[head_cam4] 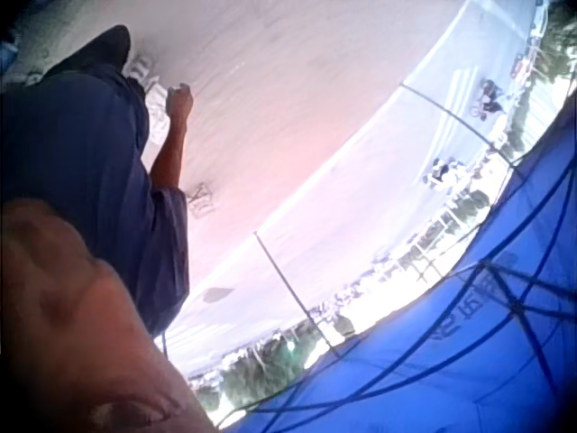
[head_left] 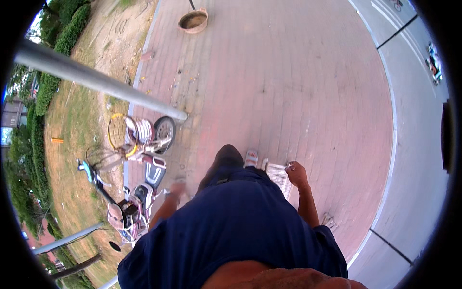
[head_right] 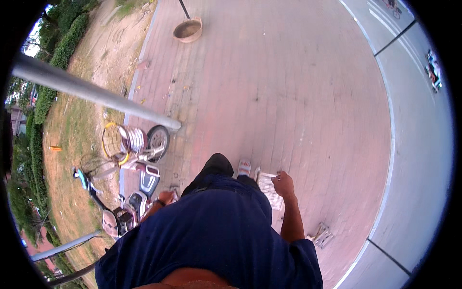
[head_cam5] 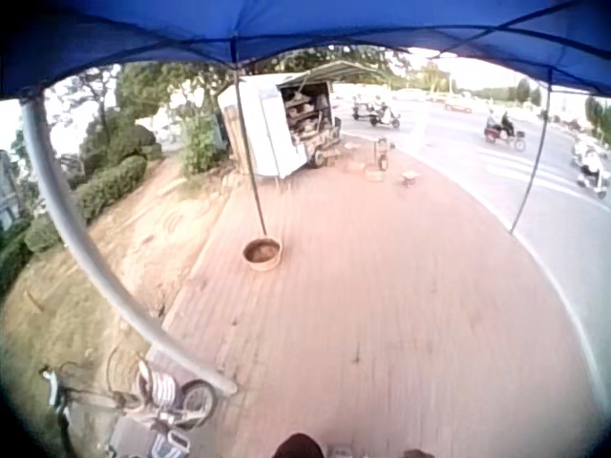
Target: The person uses a screwdriver to adjust and tighten components on the handlebar assembly of a motorcycle. They then walk to a cluttered workbench, pick up a yellow patterned item, and search through various tools and parts on the shelves.
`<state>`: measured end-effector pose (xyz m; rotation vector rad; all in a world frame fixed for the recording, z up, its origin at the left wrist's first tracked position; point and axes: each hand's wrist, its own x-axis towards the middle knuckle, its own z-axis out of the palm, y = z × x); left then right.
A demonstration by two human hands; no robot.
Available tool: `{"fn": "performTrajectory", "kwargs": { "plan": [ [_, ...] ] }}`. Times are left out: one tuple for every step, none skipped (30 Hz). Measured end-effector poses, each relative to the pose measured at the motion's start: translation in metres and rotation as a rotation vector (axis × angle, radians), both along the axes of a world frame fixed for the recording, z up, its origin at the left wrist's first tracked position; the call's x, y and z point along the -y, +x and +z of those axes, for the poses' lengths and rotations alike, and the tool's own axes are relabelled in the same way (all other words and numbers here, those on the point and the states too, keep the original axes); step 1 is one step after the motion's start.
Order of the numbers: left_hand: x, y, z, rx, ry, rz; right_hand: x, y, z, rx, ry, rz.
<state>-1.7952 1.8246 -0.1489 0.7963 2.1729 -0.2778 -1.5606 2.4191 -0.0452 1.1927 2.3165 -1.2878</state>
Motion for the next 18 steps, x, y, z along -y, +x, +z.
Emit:
{"fn": "performTrajectory", "kwargs": {
  "plan": [
    [-0.006,-0.001,0.009,0.038,-0.029,-0.099,-0.025,-0.028,0.015,0.001,0.007,-0.013],
    [-0.031,-0.001,0.012,0.089,-0.099,0.093,-0.051,-0.052,0.025,0.022,0.045,0.001],
    [-0.055,0.000,0.018,0.119,-0.175,0.282,-0.076,-0.078,0.031,0.043,0.079,0.017],
    [-0.027,-0.010,0.019,0.099,-0.151,0.270,-0.084,-0.109,0.022,0.031,0.031,0.023],
    [-0.023,-0.026,0.016,0.089,-0.093,0.249,-0.099,-0.136,0.012,0.035,0.024,0.051],
    [-0.050,-0.039,0.004,0.017,-0.219,0.279,-0.121,-0.155,0.001,0.057,0.053,0.078],
    [-0.082,-0.058,-0.006,0.057,-0.194,0.328,-0.145,-0.173,-0.012,0.082,0.086,0.108],
    [-0.107,-0.062,-0.011,0.094,-0.140,0.418,-0.163,-0.201,-0.026,0.089,0.077,0.154],
    [-0.142,-0.085,-0.016,0.135,-0.084,0.446,-0.183,-0.216,-0.034,0.093,0.041,0.129],
    [-0.184,-0.129,-0.021,0.139,-0.016,0.431,-0.204,-0.228,-0.051,0.076,0.055,0.091],
    [-0.224,-0.164,-0.022,0.172,0.037,0.415,-0.223,-0.227,-0.076,0.092,0.053,0.054],
    [-0.269,-0.201,-0.024,0.213,0.099,0.390,-0.244,-0.215,-0.104,0.179,-0.006,-0.043],
    [-0.316,-0.244,-0.027,0.246,0.164,0.355,-0.267,-0.204,-0.130,0.262,-0.068,-0.148],
    [-0.354,-0.301,-0.021,0.237,0.186,0.309,-0.269,-0.236,-0.097,0.359,-0.303,-0.384],
    [-0.396,-0.342,-0.015,0.246,0.223,0.260,-0.282,-0.230,-0.090,0.377,-0.323,-0.435],
    [-0.443,-0.388,-0.007,0.224,0.266,0.183,-0.297,-0.218,-0.096,0.378,-0.336,-0.484],
    [-0.482,-0.441,-0.002,0.112,0.232,-0.010,-0.311,-0.223,-0.098,0.373,-0.360,-0.519],
    [-0.502,-0.492,0.004,-0.058,0.449,-0.036,-0.321,-0.246,-0.092,0.366,-0.410,-0.551]
  ]
}}
